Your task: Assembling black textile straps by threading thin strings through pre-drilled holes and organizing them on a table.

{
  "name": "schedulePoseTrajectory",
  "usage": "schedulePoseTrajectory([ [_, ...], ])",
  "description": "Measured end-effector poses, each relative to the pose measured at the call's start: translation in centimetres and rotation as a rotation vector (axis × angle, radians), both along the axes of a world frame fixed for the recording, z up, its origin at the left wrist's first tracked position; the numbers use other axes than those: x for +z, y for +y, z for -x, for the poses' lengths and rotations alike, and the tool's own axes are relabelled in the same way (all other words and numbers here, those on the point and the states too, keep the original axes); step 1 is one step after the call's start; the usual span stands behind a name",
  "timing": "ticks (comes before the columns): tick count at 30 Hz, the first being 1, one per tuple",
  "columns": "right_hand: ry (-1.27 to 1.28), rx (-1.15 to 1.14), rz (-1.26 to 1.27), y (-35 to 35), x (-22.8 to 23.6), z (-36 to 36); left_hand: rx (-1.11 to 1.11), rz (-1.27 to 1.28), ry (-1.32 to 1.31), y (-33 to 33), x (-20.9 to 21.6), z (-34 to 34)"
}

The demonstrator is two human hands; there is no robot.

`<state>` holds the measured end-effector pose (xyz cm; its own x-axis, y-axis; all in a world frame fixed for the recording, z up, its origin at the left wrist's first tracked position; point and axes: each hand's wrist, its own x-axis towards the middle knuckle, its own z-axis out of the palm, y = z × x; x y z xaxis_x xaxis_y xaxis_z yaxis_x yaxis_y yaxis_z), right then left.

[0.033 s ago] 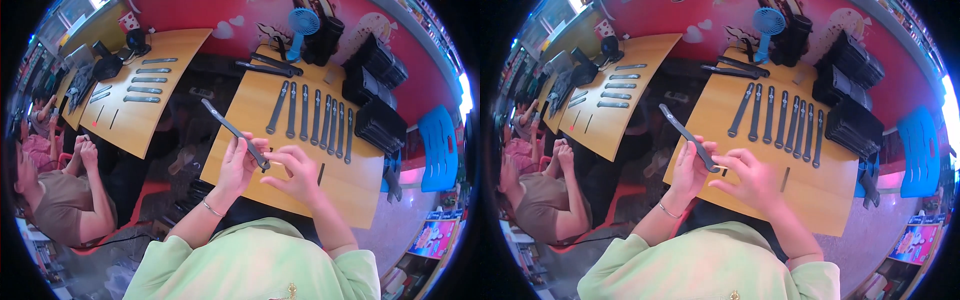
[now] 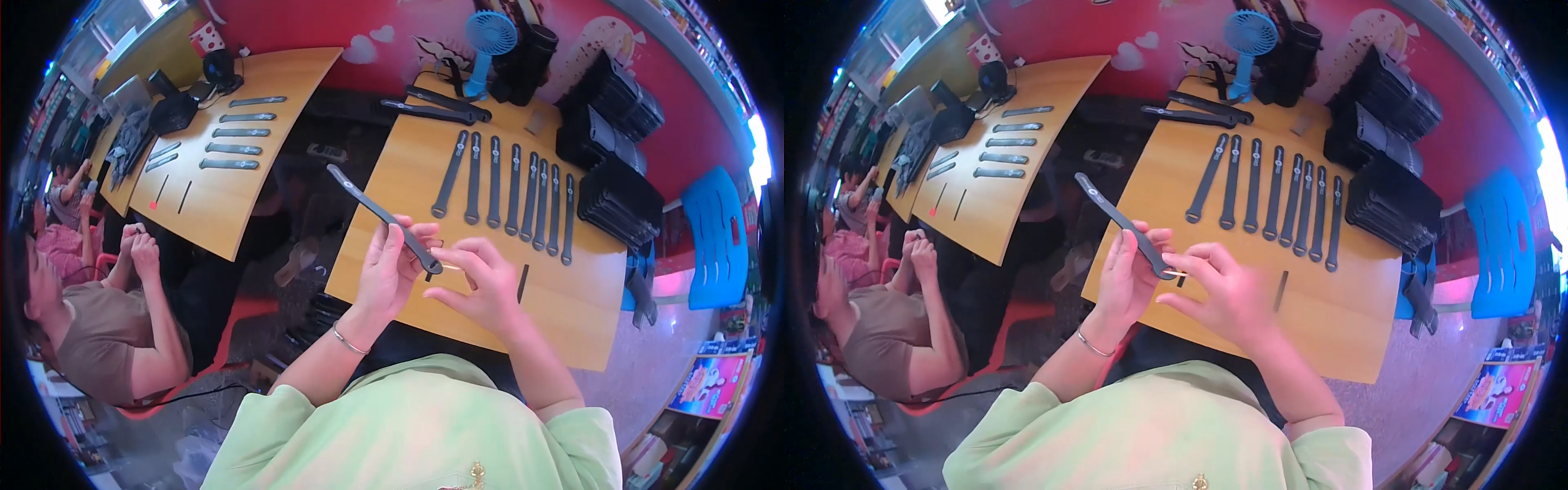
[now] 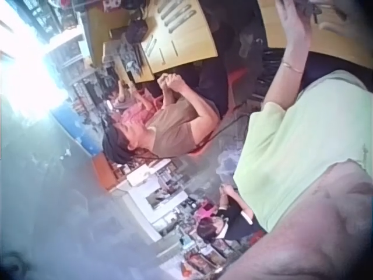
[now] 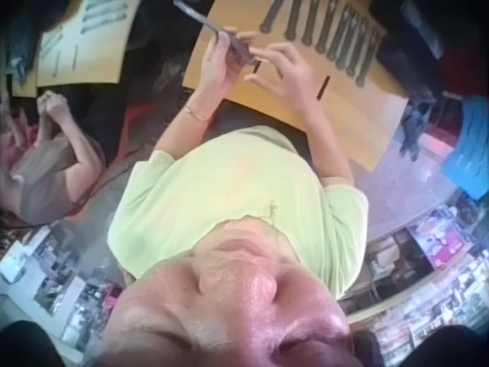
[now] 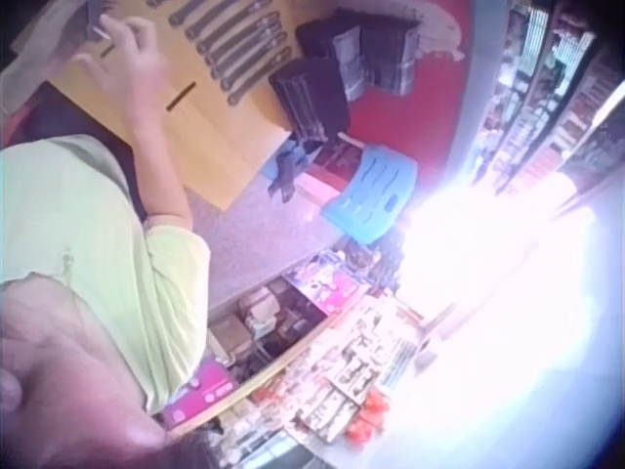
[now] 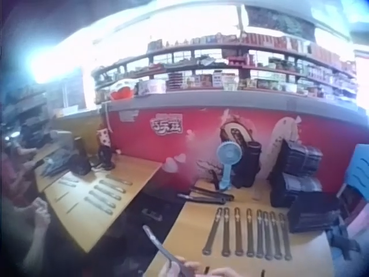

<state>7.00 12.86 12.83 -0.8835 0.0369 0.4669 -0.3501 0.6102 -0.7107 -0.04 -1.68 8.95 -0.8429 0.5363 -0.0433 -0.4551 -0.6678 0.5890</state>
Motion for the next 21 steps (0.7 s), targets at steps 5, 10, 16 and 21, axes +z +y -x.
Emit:
schedulePoseTrajectory([
  [5,0.079,-0.100,0.039,1.0,-0.5,-1.1,-0.023,0.032,-0.013,2.1,1.4,-1.7],
  [10,0.003,-0.143,0.196,1.7,-0.4,-1.9,-0.092,0.135,0.053,2.8,2.0,-3.2],
  [16,-0.029,-0.193,0.256,2.0,-0.2,-2.9,-0.067,0.114,0.060,3.0,1.9,-2.9],
  [21,0.073,-0.253,0.109,2.5,-0.7,-3.5,-0.032,0.166,0.036,3.1,2.2,-2.8],
])
